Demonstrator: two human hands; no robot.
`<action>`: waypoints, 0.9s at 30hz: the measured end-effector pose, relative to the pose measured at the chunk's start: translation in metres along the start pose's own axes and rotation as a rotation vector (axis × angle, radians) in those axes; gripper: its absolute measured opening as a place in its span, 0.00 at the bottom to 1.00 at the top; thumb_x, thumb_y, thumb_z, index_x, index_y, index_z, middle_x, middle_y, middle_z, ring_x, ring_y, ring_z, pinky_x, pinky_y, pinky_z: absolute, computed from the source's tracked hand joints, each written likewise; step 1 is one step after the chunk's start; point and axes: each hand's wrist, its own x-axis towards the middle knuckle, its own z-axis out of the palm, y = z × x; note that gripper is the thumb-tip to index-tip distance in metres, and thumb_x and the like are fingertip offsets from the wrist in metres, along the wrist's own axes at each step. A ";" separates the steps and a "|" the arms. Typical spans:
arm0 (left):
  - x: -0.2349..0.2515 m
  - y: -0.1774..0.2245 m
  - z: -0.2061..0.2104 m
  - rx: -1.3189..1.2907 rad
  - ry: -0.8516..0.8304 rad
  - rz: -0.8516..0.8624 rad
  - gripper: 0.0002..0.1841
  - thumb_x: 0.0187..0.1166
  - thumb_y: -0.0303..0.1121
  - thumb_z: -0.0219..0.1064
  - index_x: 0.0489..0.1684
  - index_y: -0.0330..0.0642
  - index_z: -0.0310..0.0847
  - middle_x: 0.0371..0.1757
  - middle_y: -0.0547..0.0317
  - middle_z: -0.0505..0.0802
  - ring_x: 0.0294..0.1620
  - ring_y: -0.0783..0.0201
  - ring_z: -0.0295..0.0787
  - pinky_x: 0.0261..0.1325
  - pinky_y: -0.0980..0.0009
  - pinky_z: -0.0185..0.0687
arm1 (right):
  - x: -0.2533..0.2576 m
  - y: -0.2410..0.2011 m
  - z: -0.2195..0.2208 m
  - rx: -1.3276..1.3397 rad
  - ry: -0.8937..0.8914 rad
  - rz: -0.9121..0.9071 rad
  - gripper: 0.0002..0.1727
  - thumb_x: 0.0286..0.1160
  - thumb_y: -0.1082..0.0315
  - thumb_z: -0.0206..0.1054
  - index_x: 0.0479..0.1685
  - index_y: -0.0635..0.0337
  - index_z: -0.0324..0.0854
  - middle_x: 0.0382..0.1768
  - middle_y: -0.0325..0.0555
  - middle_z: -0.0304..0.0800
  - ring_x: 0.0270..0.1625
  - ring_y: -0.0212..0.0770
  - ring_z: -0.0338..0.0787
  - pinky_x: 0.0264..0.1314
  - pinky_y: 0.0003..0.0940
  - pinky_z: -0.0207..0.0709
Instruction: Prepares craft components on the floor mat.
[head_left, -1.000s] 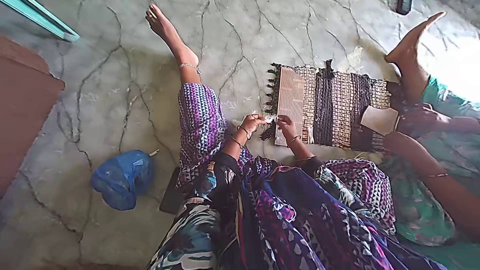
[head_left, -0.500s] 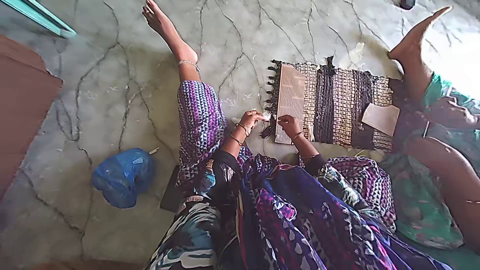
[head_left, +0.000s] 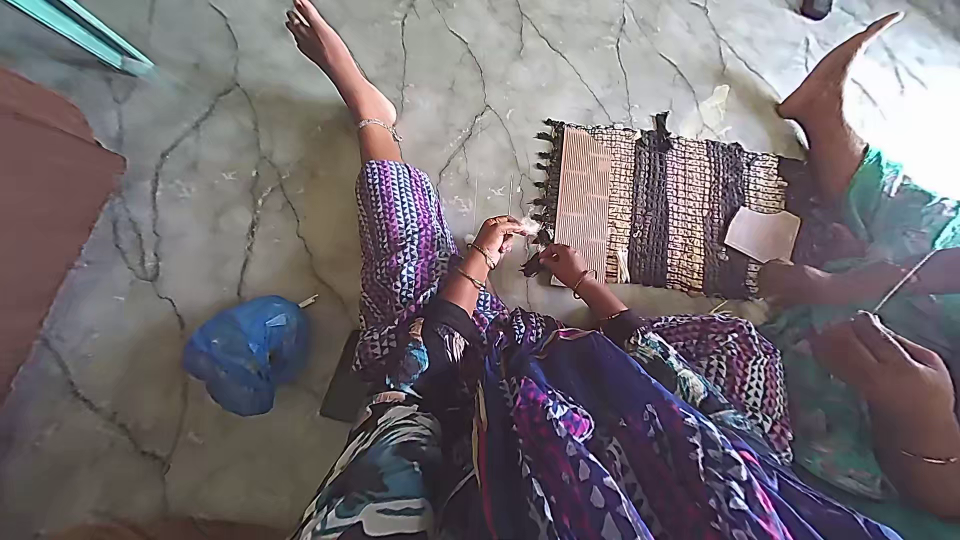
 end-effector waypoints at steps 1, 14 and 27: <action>0.001 0.000 0.001 0.001 0.005 -0.001 0.10 0.87 0.23 0.55 0.34 0.38 0.79 0.23 0.67 0.84 0.10 0.82 0.54 0.14 0.85 0.51 | -0.001 -0.001 -0.002 -0.015 0.022 0.012 0.22 0.78 0.68 0.71 0.69 0.69 0.82 0.68 0.69 0.84 0.69 0.65 0.85 0.75 0.61 0.73; -0.001 -0.001 0.008 0.148 -0.077 -0.131 0.17 0.94 0.38 0.52 0.59 0.36 0.83 0.27 0.66 0.80 0.12 0.79 0.48 0.15 0.81 0.42 | -0.006 -0.005 -0.011 0.387 0.183 -0.277 0.09 0.73 0.77 0.73 0.46 0.74 0.86 0.37 0.54 0.91 0.38 0.37 0.86 0.49 0.37 0.81; 0.019 -0.025 0.010 0.061 -0.148 -0.091 0.07 0.87 0.26 0.62 0.42 0.33 0.85 0.22 0.67 0.87 0.10 0.84 0.56 0.14 0.85 0.50 | -0.004 0.031 -0.036 0.590 0.163 -0.151 0.05 0.79 0.75 0.66 0.37 0.68 0.86 0.23 0.32 0.86 0.24 0.20 0.77 0.32 0.19 0.73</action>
